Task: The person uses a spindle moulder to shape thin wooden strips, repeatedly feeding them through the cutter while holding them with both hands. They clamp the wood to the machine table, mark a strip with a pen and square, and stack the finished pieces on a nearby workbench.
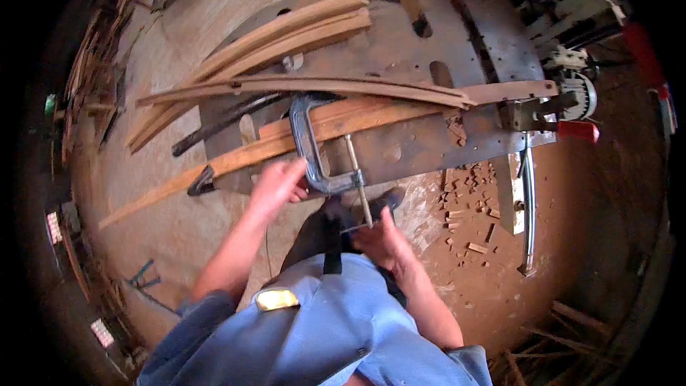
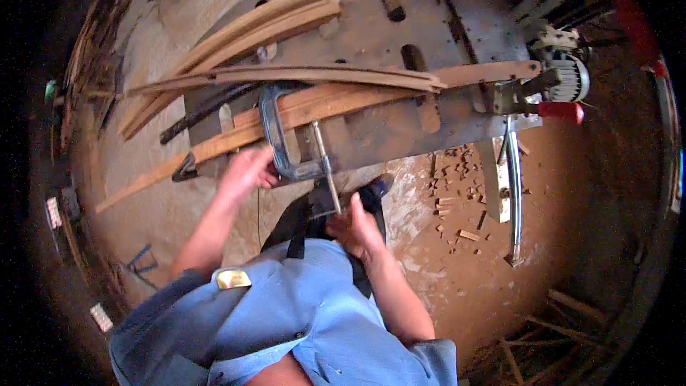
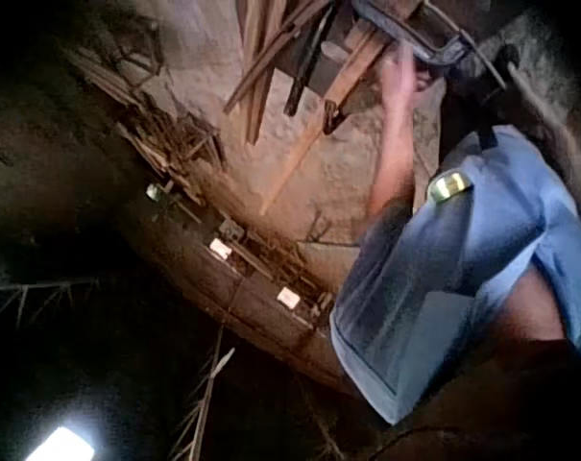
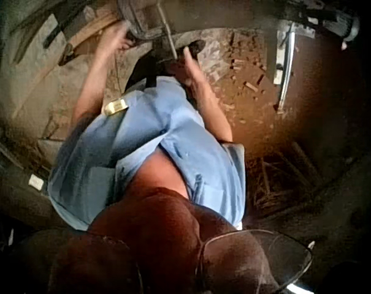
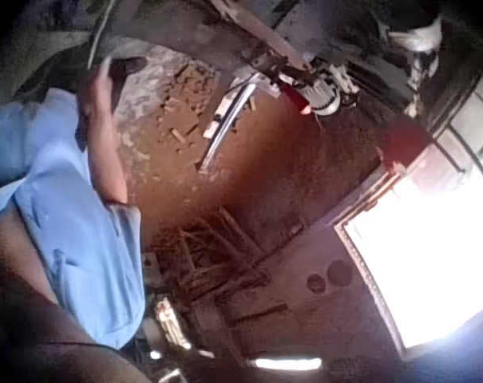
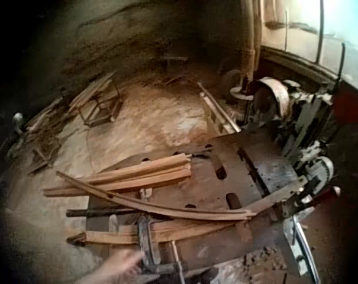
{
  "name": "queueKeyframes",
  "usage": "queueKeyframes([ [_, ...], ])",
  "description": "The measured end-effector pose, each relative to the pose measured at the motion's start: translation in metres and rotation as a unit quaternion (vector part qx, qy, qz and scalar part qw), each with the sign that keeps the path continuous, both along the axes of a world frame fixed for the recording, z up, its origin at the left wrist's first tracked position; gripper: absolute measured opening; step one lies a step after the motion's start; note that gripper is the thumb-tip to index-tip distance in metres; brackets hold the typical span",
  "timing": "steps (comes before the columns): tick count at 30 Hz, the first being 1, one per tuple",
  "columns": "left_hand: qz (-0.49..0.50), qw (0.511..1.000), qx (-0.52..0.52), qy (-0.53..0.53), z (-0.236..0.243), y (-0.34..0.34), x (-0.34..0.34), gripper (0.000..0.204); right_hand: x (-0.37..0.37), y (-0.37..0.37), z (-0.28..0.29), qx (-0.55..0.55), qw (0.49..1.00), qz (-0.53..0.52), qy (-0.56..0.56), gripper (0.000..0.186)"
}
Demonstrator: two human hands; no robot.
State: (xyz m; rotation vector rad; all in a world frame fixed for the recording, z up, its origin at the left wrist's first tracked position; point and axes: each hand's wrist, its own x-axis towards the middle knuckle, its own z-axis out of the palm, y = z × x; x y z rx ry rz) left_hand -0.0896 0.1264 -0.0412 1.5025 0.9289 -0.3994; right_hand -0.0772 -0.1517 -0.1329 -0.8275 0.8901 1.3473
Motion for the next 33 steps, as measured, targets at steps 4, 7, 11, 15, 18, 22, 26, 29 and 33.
queueKeyframes([
  [4, 0.093, 0.985, -0.128, -0.072, -0.032, -0.026, -0.009, 0.035, -0.025, 0.027, 0.023, 0.112, 0.973, -0.192, 0.063, 0.082],
  [7, 0.094, 0.972, -0.199, -0.081, -0.024, -0.023, 0.004, 0.030, -0.032, 0.048, 0.023, 0.174, 0.918, -0.342, -0.103, 0.072],
  [11, 0.061, 0.965, -0.231, -0.108, -0.028, -0.014, 0.010, 0.031, -0.038, 0.052, 0.018, 0.285, 0.871, -0.373, -0.143, 0.046],
  [15, 0.023, 0.964, -0.230, -0.133, -0.035, -0.008, 0.015, 0.029, -0.028, 0.067, 0.021, 0.167, 0.908, -0.298, -0.242, 0.026],
  [18, 0.015, 0.965, -0.225, -0.134, -0.035, -0.006, 0.014, 0.027, -0.027, 0.069, 0.010, 0.068, 0.922, -0.239, -0.297, 0.020],
  [22, 0.010, 0.966, -0.226, -0.124, -0.030, -0.005, 0.022, 0.027, 0.008, 0.026, 0.012, -0.316, 0.441, 0.366, -0.756, 0.016],
  [26, 0.023, 0.968, -0.212, -0.136, -0.039, -0.012, 0.017, 0.023, -0.019, 0.001, 0.002, -0.313, 0.605, 0.132, -0.720, 0.033],
  [29, 0.059, 0.969, -0.202, -0.132, -0.036, -0.021, 0.017, 0.023, -0.022, -0.003, -0.009, -0.223, 0.789, -0.059, -0.569, 0.031],
  [33, 0.080, 0.969, -0.192, -0.132, -0.035, -0.027, 0.017, 0.026, -0.011, 0.027, 0.013, -0.067, 0.908, -0.221, -0.350, 0.021],
])
